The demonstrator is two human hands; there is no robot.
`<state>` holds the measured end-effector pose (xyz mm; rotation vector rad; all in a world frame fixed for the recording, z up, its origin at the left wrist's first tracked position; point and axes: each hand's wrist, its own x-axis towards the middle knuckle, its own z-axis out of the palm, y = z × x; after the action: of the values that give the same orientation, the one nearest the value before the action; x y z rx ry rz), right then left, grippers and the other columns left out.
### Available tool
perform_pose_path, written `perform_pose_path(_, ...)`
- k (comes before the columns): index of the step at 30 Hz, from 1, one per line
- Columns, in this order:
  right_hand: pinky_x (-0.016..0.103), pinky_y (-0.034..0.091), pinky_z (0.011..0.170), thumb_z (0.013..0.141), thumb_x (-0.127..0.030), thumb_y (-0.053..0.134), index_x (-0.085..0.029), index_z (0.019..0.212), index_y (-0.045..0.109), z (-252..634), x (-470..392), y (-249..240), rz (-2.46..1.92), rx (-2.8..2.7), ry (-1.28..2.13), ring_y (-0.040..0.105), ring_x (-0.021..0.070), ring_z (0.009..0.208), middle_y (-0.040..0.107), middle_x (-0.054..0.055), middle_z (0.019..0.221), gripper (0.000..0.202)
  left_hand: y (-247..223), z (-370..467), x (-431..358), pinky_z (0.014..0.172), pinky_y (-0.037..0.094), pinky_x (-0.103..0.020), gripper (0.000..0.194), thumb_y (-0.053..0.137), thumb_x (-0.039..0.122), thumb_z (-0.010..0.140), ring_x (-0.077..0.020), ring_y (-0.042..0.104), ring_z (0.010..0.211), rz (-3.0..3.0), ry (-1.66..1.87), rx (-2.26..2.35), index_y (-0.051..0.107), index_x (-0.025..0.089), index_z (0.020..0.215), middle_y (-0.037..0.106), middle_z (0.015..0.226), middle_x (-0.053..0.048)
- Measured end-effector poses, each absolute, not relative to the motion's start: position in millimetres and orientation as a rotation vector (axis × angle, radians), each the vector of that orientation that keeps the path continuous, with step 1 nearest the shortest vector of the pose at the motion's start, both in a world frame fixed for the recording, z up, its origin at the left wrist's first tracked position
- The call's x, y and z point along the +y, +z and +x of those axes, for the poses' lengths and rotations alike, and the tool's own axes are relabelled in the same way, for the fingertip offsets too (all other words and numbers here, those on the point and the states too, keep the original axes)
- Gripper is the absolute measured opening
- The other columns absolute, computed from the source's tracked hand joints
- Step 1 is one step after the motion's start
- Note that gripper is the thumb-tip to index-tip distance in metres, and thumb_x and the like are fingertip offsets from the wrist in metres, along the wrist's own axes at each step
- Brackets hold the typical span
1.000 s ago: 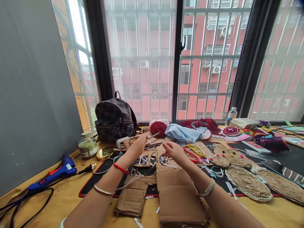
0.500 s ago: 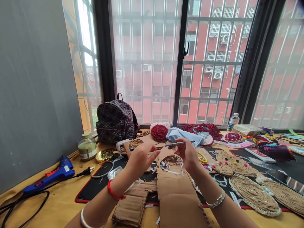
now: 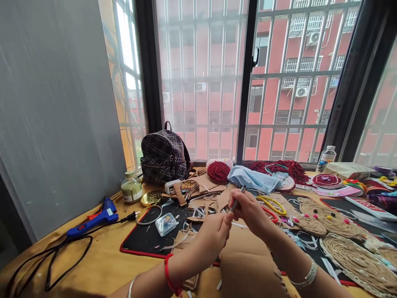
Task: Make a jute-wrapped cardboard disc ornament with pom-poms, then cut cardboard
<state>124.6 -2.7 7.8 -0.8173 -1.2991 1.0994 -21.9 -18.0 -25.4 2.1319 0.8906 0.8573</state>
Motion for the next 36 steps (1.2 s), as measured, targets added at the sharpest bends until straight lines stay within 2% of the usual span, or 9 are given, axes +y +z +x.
perform_pose_path(2,0.021,0.032,0.036,0.069,-0.032,0.049,-0.021,0.051,0.045,153.5,0.1,21.1,-0.763,-1.092,0.906,0.031,0.0065,0.033,0.038,-0.007,0.038,0.022,-35.1,-28.1,-34.4,0.033,0.033,-0.021,0.048,0.008,0.062,0.085,-0.0092,0.03,0.031,1.889,0.686,0.758,0.025,0.024,0.061,0.024,0.041,0.009)
perform_pose_path(4,0.02,0.03,0.035,0.066,-0.026,0.052,-0.022,0.049,0.04,179.1,3.7,32.1,-0.688,-0.913,0.715,0.026,0.0061,0.031,0.027,-0.01,0.033,0.021,-46.1,-37.7,-48.7,0.033,0.033,-0.022,0.053,0.0,0.064,0.082,-0.0105,0.036,0.031,2.003,0.698,0.693,0.025,0.024,0.059,0.03,0.04,0.007)
perform_pose_path(10,0.024,0.04,0.043,0.073,-0.042,0.051,-0.018,0.072,0.058,164.6,6.5,25.8,-0.819,-1.143,0.776,0.05,0.0117,0.044,0.057,-0.001,0.051,0.025,-103.9,-38.7,-51.1,0.069,0.051,-0.032,0.038,0.021,0.018,0.091,-0.0223,0.065,0.081,3.19,1.425,0.661,0.058,0.016,0.079,0.069,0.083,-0.014)
perform_pose_path(14,0.023,0.046,0.055,0.073,-0.043,0.058,-0.018,0.082,0.061,144.6,7.5,9.9,-0.864,-1.271,0.787,0.054,0.0111,0.057,0.064,0.002,0.07,0.027,-158.1,-13.8,-41.5,0.057,0.053,-0.03,0.036,0.035,0.032,0.088,-0.0251,0.068,0.071,3.323,1.525,0.976,0.058,0.008,0.1,0.07,0.082,-0.019)
perform_pose_path(17,0.022,0.045,0.053,0.072,-0.045,0.061,-0.017,0.074,0.06,141.6,11.2,0.5,-0.876,-1.306,0.748,0.051,0.01,0.054,0.058,-0.001,0.062,0.028,-169.7,2.0,-41.0,0.051,0.051,-0.034,0.031,0.039,0.033,0.084,-0.0271,0.067,0.066,3.348,1.452,1.136,0.059,0.012,0.093,0.07,0.082,-0.02)
perform_pose_path(21,0.023,0.042,0.049,0.074,-0.053,0.056,-0.017,0.077,0.06,132.1,16.4,-13.4,-0.921,-1.423,0.743,0.05,0.0107,0.051,0.056,-0.001,0.061,0.037,-136.0,10.3,-48.9,0.052,0.05,-0.036,0.01,0.051,0.024,0.079,-0.0306,0.065,0.075,3.603,1.194,0.912,0.053,0.017,0.072,0.069,0.082,-0.016)
perform_pose_path(24,0.023,0.042,0.05,0.076,-0.058,0.052,-0.016,0.078,0.06,126.4,20.5,-22.4,-0.972,-1.482,0.718,0.05,0.0111,0.05,0.058,0.0,0.062,0.043,-90.9,-5.0,-50.5,0.045,0.046,-0.03,0.031,0.045,0.042,0.082,-0.0223,0.06,0.056,3.509,1.208,0.732,0.048,0.018,0.063,0.061,0.062,-0.008)
perform_pose_path(31,0.026,0.042,0.049,0.076,-0.064,0.045,-0.016,0.081,0.058,140.9,28.2,-19.3,-1.066,-1.377,0.607,0.051,0.0129,0.049,0.058,0.002,0.063,0.05,0.9,-123.8,43.9,0.08,0.045,-0.037,0.027,0.035,0.032,0.091,-0.0264,0.056,0.096,2.527,0.575,2.283,0.049,0.011,0.099,0.059,0.097,-0.015)
perform_pose_path(36,0.026,0.041,0.049,0.079,-0.059,0.042,-0.016,0.081,0.056,143.0,29.5,-18.5,-1.087,-1.389,0.565,0.05,0.013,0.049,0.058,0.002,0.062,0.046,-5.9,-178.2,124.0,0.076,0.048,-0.036,0.032,0.056,0.03,0.083,-0.0236,0.059,0.091,2.294,0.202,2.35,0.053,0.006,0.105,0.059,0.101,-0.015)
